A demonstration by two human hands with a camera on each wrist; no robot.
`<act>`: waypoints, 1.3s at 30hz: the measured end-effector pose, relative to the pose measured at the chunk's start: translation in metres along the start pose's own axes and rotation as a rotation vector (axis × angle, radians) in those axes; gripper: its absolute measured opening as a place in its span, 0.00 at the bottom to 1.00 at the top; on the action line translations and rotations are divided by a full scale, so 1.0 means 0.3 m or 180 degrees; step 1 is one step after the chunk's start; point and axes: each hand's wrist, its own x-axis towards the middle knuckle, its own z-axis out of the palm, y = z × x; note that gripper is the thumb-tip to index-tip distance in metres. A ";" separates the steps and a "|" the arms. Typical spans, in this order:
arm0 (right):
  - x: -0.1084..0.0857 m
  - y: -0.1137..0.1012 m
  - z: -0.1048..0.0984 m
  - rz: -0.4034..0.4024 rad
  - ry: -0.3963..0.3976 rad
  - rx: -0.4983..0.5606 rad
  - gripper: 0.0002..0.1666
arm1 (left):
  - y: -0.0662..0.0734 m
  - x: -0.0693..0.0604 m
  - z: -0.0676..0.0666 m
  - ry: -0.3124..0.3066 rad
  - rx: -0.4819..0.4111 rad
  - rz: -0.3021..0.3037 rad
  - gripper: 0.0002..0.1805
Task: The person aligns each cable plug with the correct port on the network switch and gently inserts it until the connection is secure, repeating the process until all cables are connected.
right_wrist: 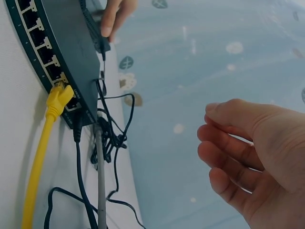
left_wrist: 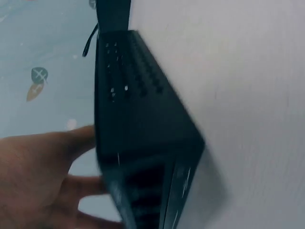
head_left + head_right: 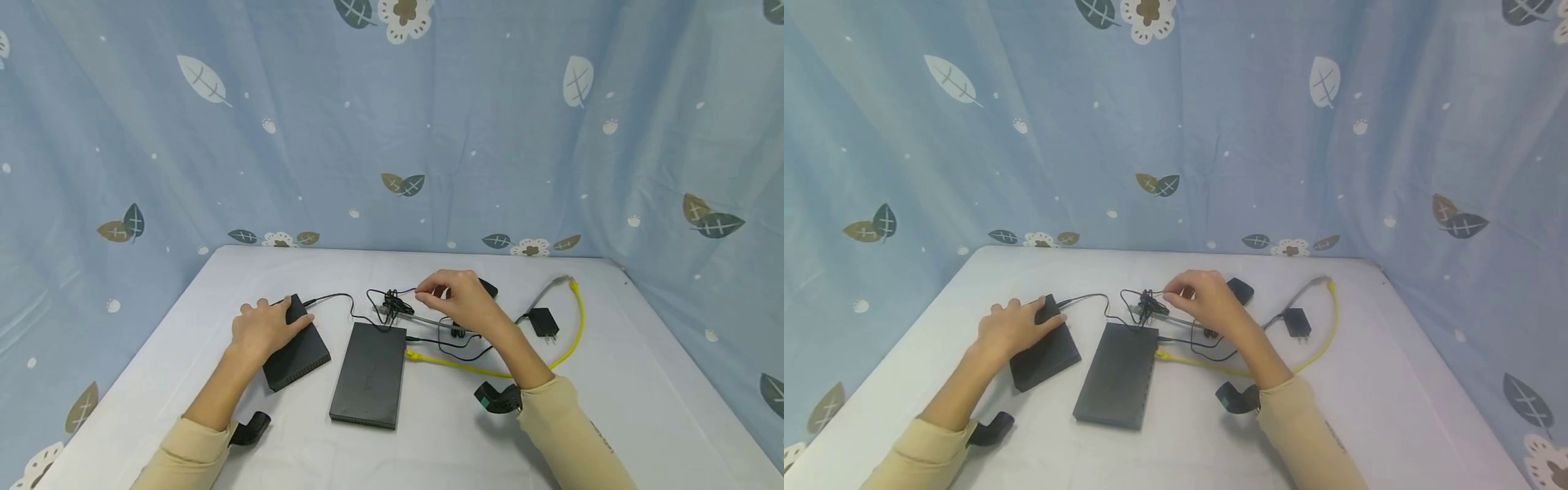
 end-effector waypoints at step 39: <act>-0.004 0.022 -0.015 0.0025 -0.0026 0.0068 0.06 | -0.050 -0.038 -0.029 -0.0683 -0.0536 0.1031 0.51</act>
